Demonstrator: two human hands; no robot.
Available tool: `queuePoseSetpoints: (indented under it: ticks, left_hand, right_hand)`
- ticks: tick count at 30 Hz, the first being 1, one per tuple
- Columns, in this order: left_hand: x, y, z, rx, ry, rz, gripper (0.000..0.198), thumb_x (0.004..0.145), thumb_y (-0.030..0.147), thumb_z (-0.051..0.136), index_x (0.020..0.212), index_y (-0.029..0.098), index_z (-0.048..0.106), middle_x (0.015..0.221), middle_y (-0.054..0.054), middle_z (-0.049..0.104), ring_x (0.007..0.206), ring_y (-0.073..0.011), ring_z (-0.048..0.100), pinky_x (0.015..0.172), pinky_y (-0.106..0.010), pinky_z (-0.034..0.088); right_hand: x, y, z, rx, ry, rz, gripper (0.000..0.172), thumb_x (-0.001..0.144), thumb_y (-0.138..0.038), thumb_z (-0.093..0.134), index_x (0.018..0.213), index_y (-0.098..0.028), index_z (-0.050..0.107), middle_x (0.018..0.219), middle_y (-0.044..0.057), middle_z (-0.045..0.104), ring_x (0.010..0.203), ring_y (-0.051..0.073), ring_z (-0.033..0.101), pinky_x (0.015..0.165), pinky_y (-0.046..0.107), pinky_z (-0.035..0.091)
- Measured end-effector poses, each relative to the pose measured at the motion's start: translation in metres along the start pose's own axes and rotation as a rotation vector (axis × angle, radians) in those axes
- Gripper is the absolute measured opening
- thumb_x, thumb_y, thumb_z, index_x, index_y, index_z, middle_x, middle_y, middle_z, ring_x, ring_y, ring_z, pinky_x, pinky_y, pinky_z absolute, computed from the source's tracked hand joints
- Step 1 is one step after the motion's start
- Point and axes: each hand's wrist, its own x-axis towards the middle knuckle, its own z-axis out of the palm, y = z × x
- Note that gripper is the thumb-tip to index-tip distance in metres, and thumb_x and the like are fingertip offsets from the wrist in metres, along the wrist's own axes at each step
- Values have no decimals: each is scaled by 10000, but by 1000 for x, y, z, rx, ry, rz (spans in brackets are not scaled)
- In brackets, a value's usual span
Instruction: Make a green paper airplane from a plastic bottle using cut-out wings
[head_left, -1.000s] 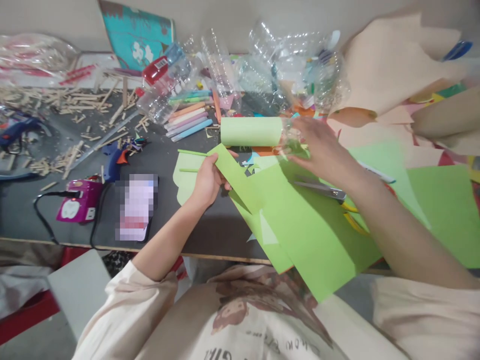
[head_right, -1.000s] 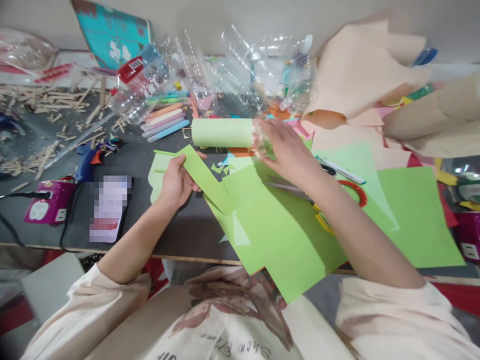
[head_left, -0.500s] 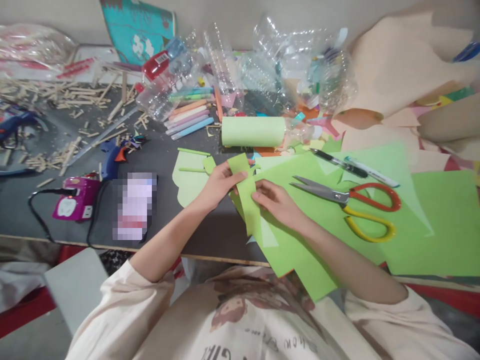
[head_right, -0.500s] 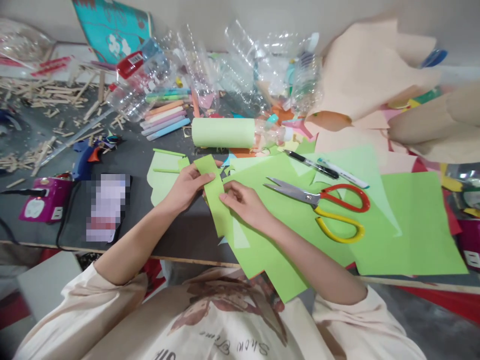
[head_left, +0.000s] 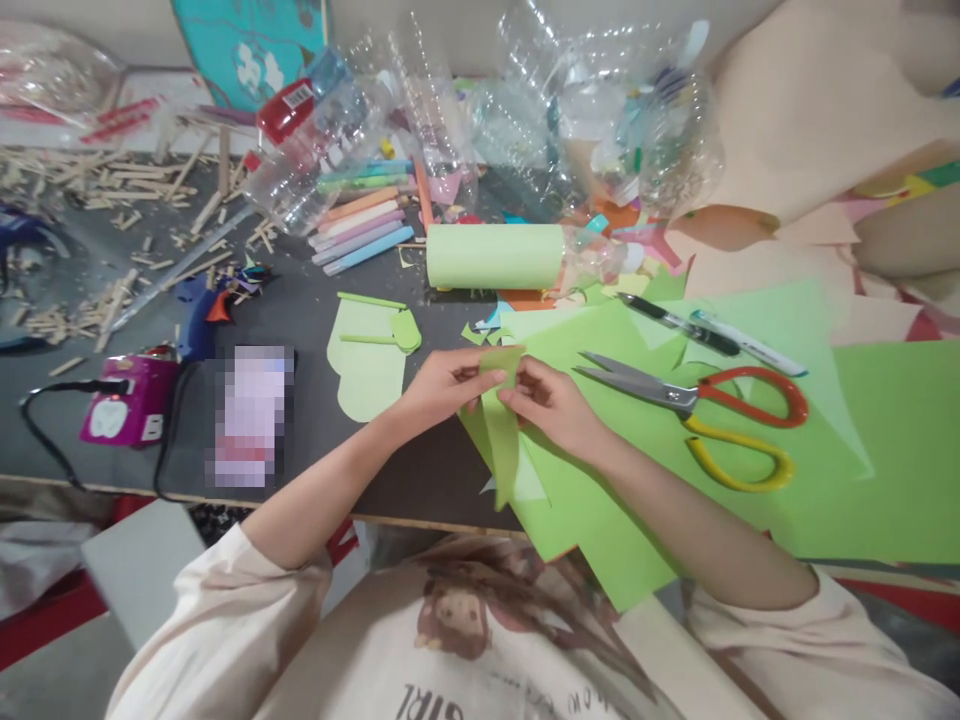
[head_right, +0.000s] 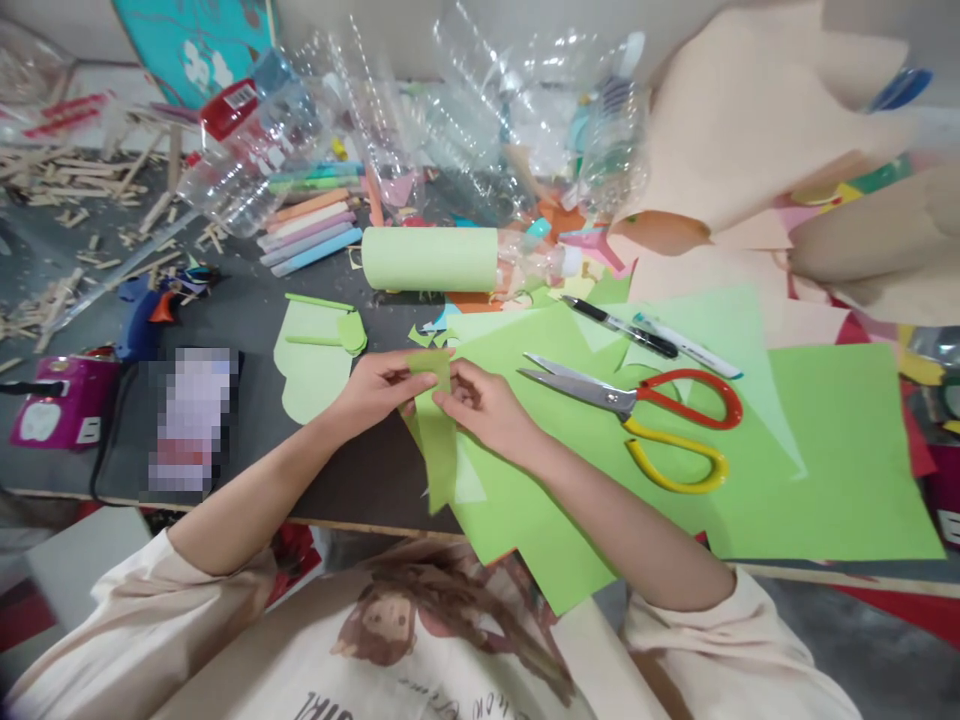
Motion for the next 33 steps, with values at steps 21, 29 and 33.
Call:
queuePoseSetpoints:
  ticks: [21, 29, 33]
  left_hand:
    - [1, 1, -6, 175, -73, 72, 317, 793, 470, 631, 937, 191, 592, 881, -37, 633, 700, -120, 583, 661, -231, 462]
    - [3, -3, -2, 157, -47, 72, 230, 758, 322, 656, 903, 201, 526, 798, 15, 554, 658, -86, 509, 658, -219, 445]
    - [3, 1, -3, 116, 18, 62, 196, 761, 319, 654, 871, 193, 552, 737, 26, 550, 638, -85, 501, 638, -213, 431]
  right_hand:
    - [2, 6, -6, -107, 257, -173, 101, 753, -311, 644, 733, -217, 611, 680, -14, 638, 617, 140, 575, 590, 272, 443]
    - [2, 4, -6, -205, 242, -200, 49, 739, -240, 601, 769, -223, 636, 751, 2, 669, 678, 152, 611, 645, 290, 481]
    - [4, -3, -10, -30, 175, -107, 128, 760, -309, 619, 861, -231, 614, 753, -10, 626, 644, 130, 596, 594, 270, 504]
